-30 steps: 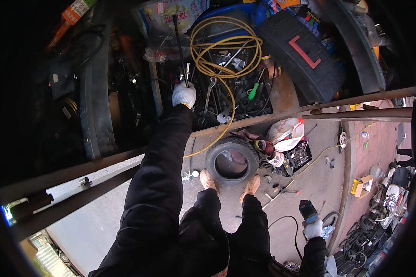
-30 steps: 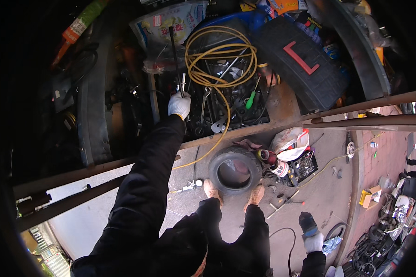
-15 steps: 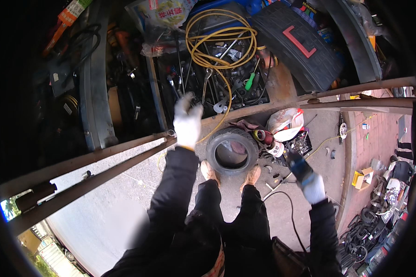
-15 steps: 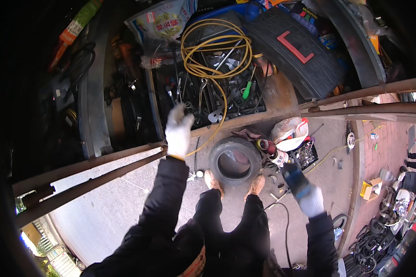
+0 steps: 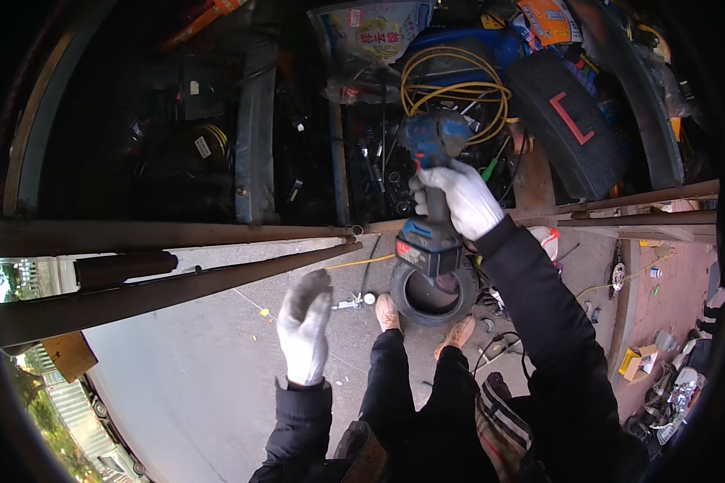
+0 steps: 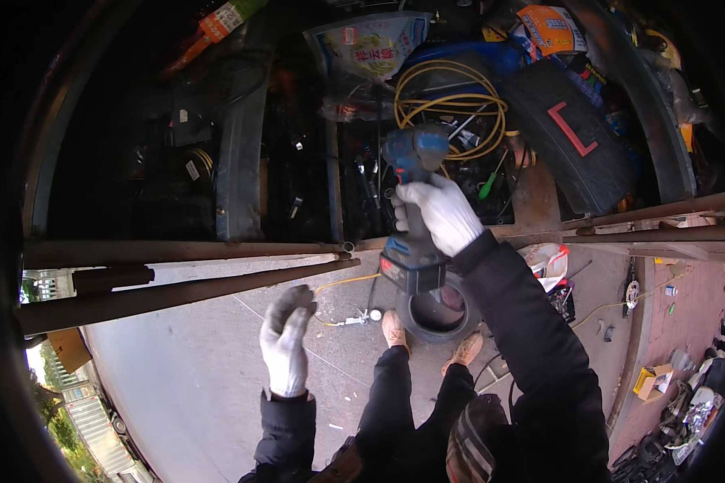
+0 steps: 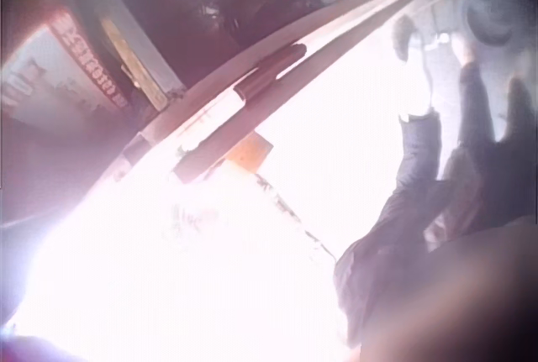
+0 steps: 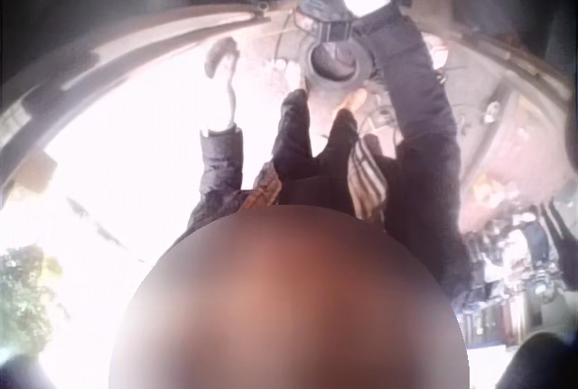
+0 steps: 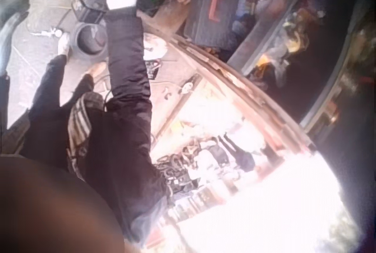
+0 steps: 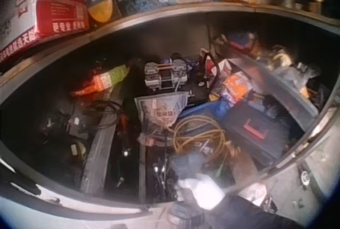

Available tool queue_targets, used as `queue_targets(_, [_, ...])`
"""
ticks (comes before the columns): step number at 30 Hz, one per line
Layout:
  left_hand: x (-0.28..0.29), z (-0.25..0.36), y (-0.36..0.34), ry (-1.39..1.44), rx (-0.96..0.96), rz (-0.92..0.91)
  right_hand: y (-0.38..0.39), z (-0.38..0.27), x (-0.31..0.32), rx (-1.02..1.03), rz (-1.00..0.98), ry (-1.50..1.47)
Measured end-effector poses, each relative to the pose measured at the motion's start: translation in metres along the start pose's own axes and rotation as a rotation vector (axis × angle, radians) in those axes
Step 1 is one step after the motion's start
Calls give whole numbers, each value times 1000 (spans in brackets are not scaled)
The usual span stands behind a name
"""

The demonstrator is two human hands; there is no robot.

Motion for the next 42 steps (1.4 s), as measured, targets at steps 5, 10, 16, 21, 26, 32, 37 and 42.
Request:
queue_targets(5, [61,92,-6,-227,-262,110,-130,4,-31,42,174,182])
queue_targets(10, [55,96,-17,-386,-181,37,-201,34,-24,278,109,1154])
queue_targets(16, [53,74,-13,-360,-78,126,-215,53,-15,254,305,1531])
queue_targets(21, [40,40,-10,-166,-105,141,-115,59,-59,600,90,1514])
queue_targets(26, [37,20,-6,-106,-23,171,-77,140,-101,487,-426,1726])
queue_targets(32, [39,10,16,-91,54,152,-140,94,-66,366,-115,1061])
queue_targets(37, [37,-9,36,-21,102,176,-174,62,-70,288,174,1444])
queue_targets(42, [57,-27,49,-28,138,210,-99,83,-24,326,-50,768])
Point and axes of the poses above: each hand's wrist, its own y-axis away from the middle knuckle, its own x-axis out of the back of the hand, z = x × y, the point moved 5 cm from there along -y, towards the middle knuckle, and after that the axes turned 5 degrees about y, right-handed, at the moved point
